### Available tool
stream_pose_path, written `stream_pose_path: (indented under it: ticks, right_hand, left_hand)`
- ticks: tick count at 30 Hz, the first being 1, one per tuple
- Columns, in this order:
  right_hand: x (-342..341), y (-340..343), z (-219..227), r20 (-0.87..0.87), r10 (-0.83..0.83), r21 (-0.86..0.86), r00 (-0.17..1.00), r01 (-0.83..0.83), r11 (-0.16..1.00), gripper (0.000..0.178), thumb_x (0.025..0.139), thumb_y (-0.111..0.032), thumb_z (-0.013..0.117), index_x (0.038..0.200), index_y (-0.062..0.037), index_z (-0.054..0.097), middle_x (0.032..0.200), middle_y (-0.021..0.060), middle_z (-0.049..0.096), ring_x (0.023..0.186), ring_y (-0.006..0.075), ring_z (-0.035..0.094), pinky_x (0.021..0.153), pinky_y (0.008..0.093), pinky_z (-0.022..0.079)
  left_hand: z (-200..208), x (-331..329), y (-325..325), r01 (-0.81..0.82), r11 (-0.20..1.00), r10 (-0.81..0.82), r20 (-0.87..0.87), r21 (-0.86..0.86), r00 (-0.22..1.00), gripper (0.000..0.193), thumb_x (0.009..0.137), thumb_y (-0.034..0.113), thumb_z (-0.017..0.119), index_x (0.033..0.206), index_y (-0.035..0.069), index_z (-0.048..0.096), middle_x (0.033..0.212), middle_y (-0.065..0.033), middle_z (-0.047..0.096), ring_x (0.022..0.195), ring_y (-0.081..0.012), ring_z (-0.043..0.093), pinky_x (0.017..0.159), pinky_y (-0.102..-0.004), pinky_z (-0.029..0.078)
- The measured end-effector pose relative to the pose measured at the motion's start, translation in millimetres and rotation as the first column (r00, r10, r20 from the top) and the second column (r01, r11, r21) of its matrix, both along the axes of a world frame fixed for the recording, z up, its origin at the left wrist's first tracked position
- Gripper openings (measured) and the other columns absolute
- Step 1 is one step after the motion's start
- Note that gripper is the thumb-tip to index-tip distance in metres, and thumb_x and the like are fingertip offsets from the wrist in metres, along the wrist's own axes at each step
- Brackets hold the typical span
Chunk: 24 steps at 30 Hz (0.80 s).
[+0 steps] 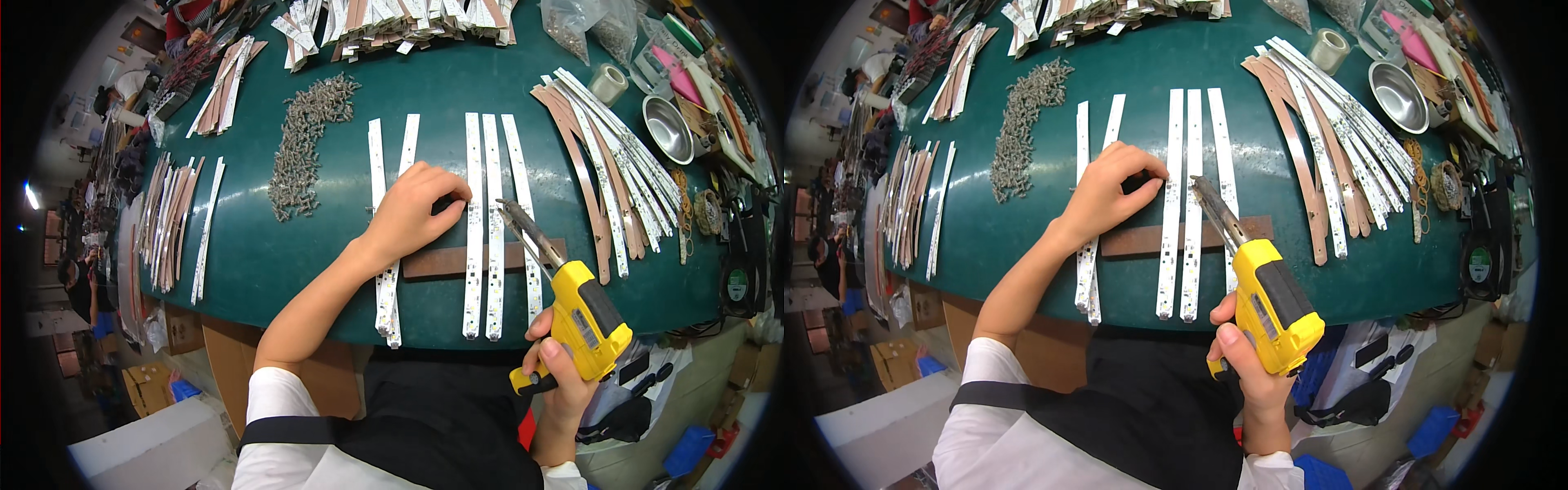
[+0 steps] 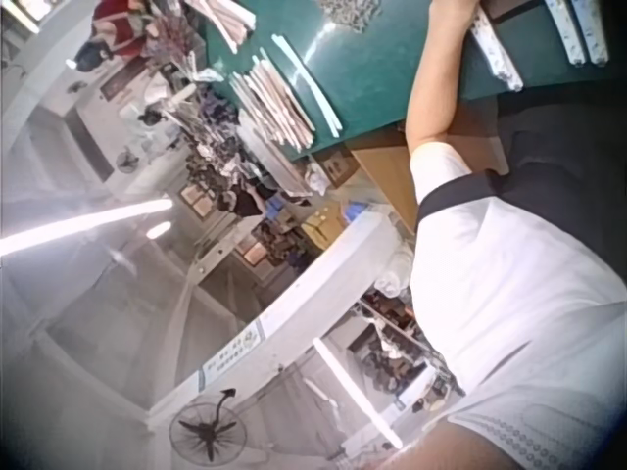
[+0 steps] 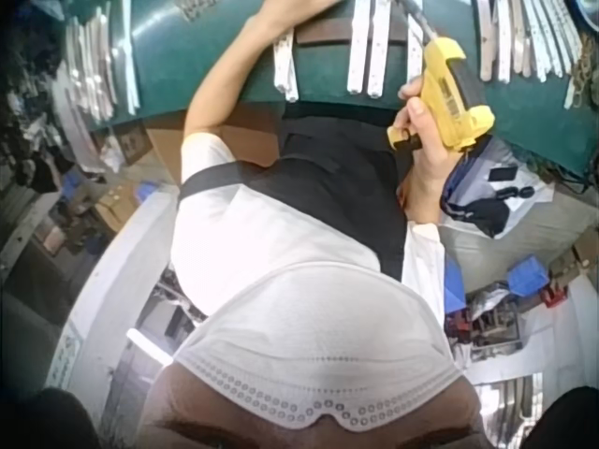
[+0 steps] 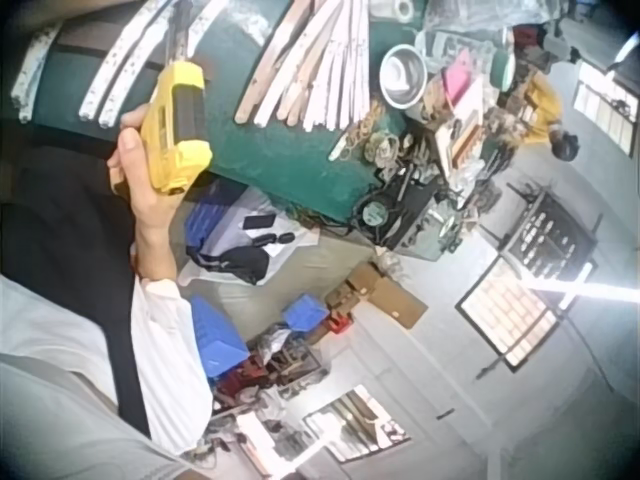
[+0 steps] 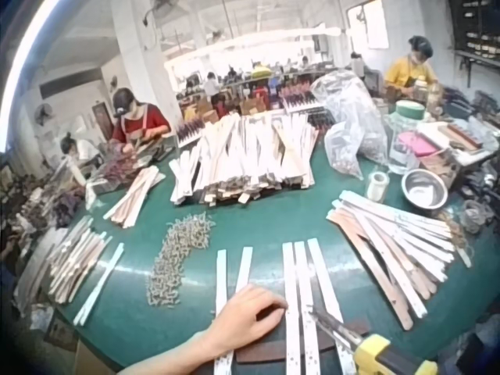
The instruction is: The person solders small components onto LED strips using a soldering gun, secures finished strips with a rubber band, and arranges new strips to solder more components onto them.
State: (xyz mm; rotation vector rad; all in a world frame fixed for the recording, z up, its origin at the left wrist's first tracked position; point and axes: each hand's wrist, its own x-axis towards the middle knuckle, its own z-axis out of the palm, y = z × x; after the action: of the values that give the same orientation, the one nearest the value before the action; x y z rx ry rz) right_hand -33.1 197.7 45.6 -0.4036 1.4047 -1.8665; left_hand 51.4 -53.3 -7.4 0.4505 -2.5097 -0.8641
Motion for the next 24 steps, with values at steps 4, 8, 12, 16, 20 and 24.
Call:
stream_pose_path:
  ticks: [4,8,12,16,20,24]
  right_hand:
    - [-1.2,0.7,-0.7,0.050,0.020,-0.022,0.999,-0.019,1.000,0.051,0.079,0.002,0.063,0.128,0.0005,0.047,0.092,0.0134,0.060,0.065,0.0122,0.059,0.053,0.0235,0.052]
    - [-1.0,0.2,-0.6,0.062,0.018,-0.021,0.998,-0.017,1.000,0.051,0.079,0.001,0.063,0.128,0.0007,0.047,0.093,0.0131,0.060,0.065,0.0116,0.059,0.053,0.0235,0.052]
    - [-1.7,-0.1,-0.9,0.053,0.024,-0.014,0.998,-0.024,1.000,0.051,0.079,0.001,0.064,0.128,0.0007,0.047,0.093,0.0132,0.060,0.065,0.0117,0.059,0.053,0.0235,0.052]
    - [-1.9,-0.5,-1.1,0.054,0.024,-0.023,0.998,-0.022,0.999,0.051,0.079,0.001,0.064,0.127,0.0009,0.047,0.093,0.0135,0.060,0.064,0.0119,0.058,0.053,0.0238,0.052]
    - [-2.5,-0.6,-0.4,0.060,0.030,-0.014,0.998,-0.029,0.999,0.050,0.079,0.001,0.064,0.127,0.0012,0.047,0.093,0.0135,0.060,0.064,0.0120,0.058,0.053,0.0241,0.052]
    - [-2.7,-1.5,-1.7,0.058,0.044,-0.030,0.997,-0.042,0.999,0.050,0.079,0.001,0.064,0.126,0.0014,0.047,0.094,0.0138,0.060,0.065,0.0121,0.059,0.054,0.0244,0.051]
  left_hand:
    - [-0.7,1.0,0.5,-0.009,1.000,0.009,-0.003,0.012,1.000,0.009,0.079,0.008,0.065,0.088,0.007,0.065,0.083,-0.0040,0.064,0.080,-0.0215,0.055,0.073,-0.0323,0.047]
    - [-0.8,-0.2,0.9,-0.021,1.000,0.021,-0.031,-0.019,0.999,0.009,0.080,0.008,0.066,0.088,0.006,0.067,0.080,-0.0036,0.064,0.077,-0.0183,0.056,0.068,-0.0298,0.048]
    - [-2.6,-0.1,1.1,-0.021,0.999,0.019,-0.039,-0.041,0.999,0.008,0.080,0.008,0.066,0.088,0.006,0.067,0.079,-0.0044,0.063,0.077,-0.0189,0.056,0.068,-0.0303,0.047]
    - [-3.5,-2.0,1.5,-0.019,0.994,0.014,-0.049,-0.110,0.999,0.006,0.080,0.008,0.067,0.086,0.006,0.066,0.079,-0.0055,0.061,0.077,-0.0214,0.055,0.068,-0.0318,0.046]
    - [-4.9,-2.9,2.1,-0.017,0.981,0.003,-0.072,-0.194,0.997,0.007,0.077,0.007,0.068,0.084,0.006,0.066,0.080,-0.0059,0.060,0.078,-0.0235,0.055,0.070,-0.0330,0.046]
    - [-6.5,-2.9,6.2,-0.011,0.940,-0.012,-0.065,-0.341,0.998,0.009,0.075,0.005,0.069,0.084,0.006,0.065,0.079,-0.0059,0.060,0.079,-0.0241,0.055,0.072,-0.0339,0.047]
